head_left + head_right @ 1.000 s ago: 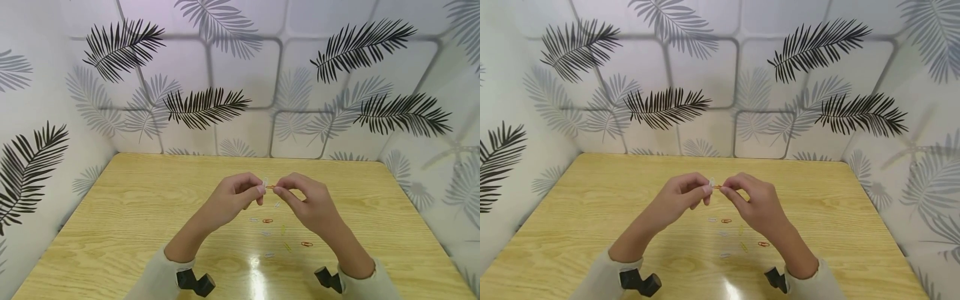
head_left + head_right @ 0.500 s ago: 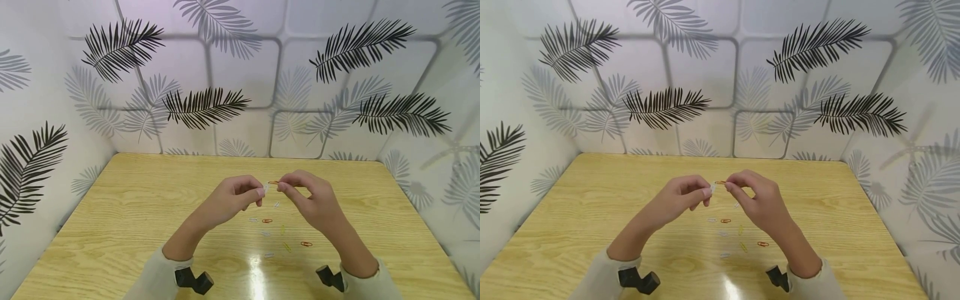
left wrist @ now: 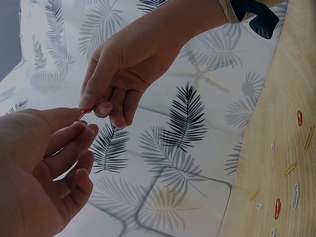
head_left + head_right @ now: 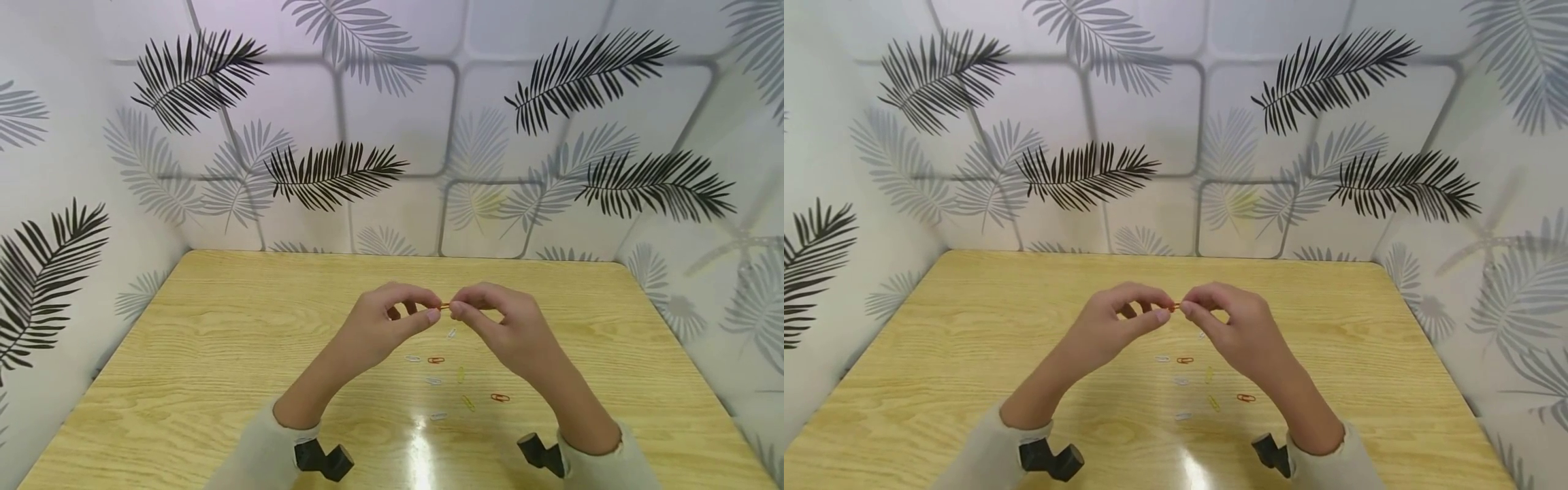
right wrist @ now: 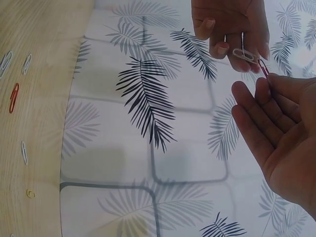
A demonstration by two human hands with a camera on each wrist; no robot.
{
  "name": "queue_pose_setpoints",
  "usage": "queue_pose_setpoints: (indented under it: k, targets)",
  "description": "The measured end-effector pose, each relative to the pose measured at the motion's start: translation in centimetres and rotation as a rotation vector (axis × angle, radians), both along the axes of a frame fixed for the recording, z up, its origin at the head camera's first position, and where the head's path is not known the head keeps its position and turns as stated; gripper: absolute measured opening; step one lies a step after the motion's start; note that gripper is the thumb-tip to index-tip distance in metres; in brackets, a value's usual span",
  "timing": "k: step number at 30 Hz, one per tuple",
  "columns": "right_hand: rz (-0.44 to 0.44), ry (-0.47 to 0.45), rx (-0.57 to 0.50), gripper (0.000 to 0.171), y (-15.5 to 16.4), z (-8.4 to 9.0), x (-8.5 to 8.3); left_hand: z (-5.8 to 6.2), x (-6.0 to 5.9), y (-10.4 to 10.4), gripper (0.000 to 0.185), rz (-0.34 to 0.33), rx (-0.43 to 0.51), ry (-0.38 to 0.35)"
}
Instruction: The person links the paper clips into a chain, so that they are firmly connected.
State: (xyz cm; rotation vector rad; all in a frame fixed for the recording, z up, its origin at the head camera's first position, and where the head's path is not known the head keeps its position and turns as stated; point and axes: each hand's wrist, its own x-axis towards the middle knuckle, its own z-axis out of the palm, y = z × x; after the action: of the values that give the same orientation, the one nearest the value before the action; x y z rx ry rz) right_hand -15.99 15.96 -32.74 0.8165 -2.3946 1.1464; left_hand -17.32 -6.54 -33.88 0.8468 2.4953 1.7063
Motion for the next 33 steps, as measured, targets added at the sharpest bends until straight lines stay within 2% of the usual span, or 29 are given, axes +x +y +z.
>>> queue_pose_setpoints:
  k: [6,10,13,17,24,27,33]
  targets:
    - [0.022,-0.030,-0.021,0.008,-0.1,-0.2,-0.2,-0.1,-0.3,-0.2,0.012,0.013,0.000,0.023]
    - [0.046,-0.169,-0.041,0.013,0.0,-0.6,-0.8,-0.5,-0.7,-0.8,0.010,0.033,-0.007,0.045]
    - [0.051,-0.307,-0.035,0.019,0.4,-1.9,-1.7,-0.9,-1.0,-1.4,0.009,0.049,-0.023,0.043]
    - [0.045,-0.422,0.085,0.021,1.1,-4.8,-3.6,-1.6,-1.2,-2.0,0.009,0.061,-0.050,0.033]
    - [0.054,-0.474,0.343,0.019,1.7,-9.3,-5.6,-2.6,-1.2,-2.2,0.010,0.071,-0.100,0.015]
    - [0.067,-0.466,0.415,0.014,1.5,-10.3,-6.1,-3.1,-1.1,-2.2,0.010,0.077,-0.113,-0.005]
    - [0.085,-0.445,0.540,0.009,0.9,-11.2,-6.5,-4.1,-1.1,-2.1,0.008,0.081,-0.127,-0.054]
